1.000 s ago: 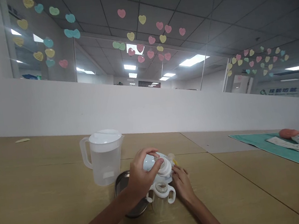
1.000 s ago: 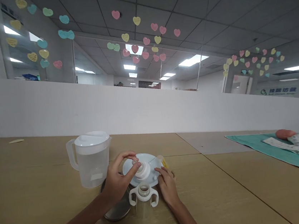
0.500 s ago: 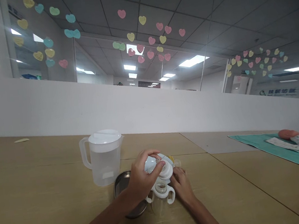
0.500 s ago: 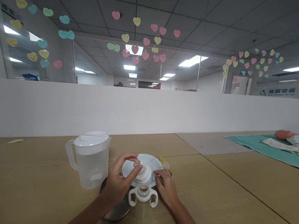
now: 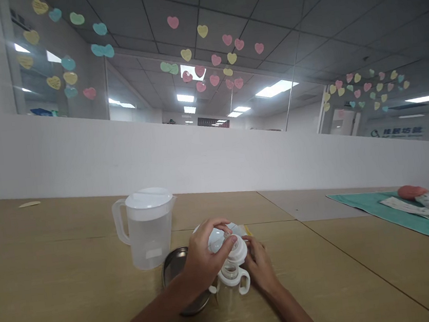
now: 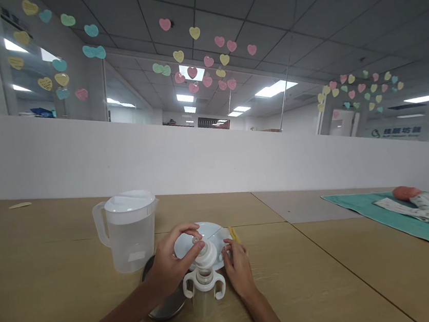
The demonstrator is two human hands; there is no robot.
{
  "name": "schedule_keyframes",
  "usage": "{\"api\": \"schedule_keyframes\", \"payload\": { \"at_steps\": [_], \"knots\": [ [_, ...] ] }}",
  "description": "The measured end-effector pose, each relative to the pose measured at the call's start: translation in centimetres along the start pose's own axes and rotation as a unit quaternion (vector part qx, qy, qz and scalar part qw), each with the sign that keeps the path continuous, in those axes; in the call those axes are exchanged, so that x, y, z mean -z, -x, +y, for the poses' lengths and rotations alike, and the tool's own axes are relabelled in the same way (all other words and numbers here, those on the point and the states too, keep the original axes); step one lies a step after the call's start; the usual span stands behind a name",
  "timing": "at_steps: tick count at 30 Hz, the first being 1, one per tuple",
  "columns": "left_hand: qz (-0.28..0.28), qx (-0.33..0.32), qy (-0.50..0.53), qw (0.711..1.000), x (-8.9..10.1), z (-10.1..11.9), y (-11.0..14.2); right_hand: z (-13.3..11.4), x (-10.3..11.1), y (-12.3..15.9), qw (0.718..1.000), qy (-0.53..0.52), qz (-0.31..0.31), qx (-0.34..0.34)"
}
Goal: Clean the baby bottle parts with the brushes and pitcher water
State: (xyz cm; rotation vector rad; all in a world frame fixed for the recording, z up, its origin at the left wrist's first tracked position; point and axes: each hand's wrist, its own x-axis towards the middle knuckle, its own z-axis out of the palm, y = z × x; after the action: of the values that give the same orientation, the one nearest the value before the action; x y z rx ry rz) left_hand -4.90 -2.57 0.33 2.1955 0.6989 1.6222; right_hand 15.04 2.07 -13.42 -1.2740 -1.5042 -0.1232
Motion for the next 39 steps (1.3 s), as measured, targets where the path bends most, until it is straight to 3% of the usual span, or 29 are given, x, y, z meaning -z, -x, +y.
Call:
{"api": "schedule_keyframes", "payload": {
  "at_steps": [3,10,13,16,18,21,25,28,30,35,39],
  "knots": [
    [-0.005,0.003,-0.002,1.000,0.0,0.0,0.0,-0.2,0.4,-0.1,0.999,0.024,-0.048,0.000],
    [-0.032,0.000,-0.010,0.999,-0.2,-0.3,-0.1,-1.1,0.7,-0.3,0.995,0.045,-0.090,0.027],
    [-0.030,0.019,-0.005,0.999,-0.4,-0.8,-0.2,-1.5,1.2,-0.4,0.997,0.044,-0.033,0.051],
    [-0.013,0.019,-0.001,1.000,-0.7,-1.6,-0.2,-2.2,2.0,-0.2,0.990,0.028,0.050,0.133],
    [-0.005,-0.016,-0.018,1.000,-1.1,-1.9,0.1,-2.6,2.5,0.1,0.974,0.023,0.084,0.207],
    [-0.043,-0.135,-0.037,0.989,-2.1,-1.6,1.3,-2.8,2.6,0.5,0.955,0.036,0.104,0.277],
    [-0.177,-0.318,-0.047,0.930,-3.4,0.0,3.2,-1.8,1.8,0.7,0.959,0.061,0.115,0.251],
    [-0.201,-0.400,-0.098,0.889,-3.6,0.7,3.7,-0.8,1.4,0.7,0.961,0.042,0.154,0.225],
    [-0.178,-0.417,-0.128,0.882,-3.5,0.5,3.7,-0.7,1.3,0.7,0.958,-0.001,0.185,0.219],
    [-0.157,-0.377,-0.134,0.903,-3.1,-0.1,3.2,-1.9,1.8,1.0,0.947,-0.086,0.215,0.224],
    [-0.159,-0.415,-0.177,0.878,-3.0,0.4,3.1,-2.4,2.2,1.3,0.934,-0.053,0.269,0.229]
  ]
}}
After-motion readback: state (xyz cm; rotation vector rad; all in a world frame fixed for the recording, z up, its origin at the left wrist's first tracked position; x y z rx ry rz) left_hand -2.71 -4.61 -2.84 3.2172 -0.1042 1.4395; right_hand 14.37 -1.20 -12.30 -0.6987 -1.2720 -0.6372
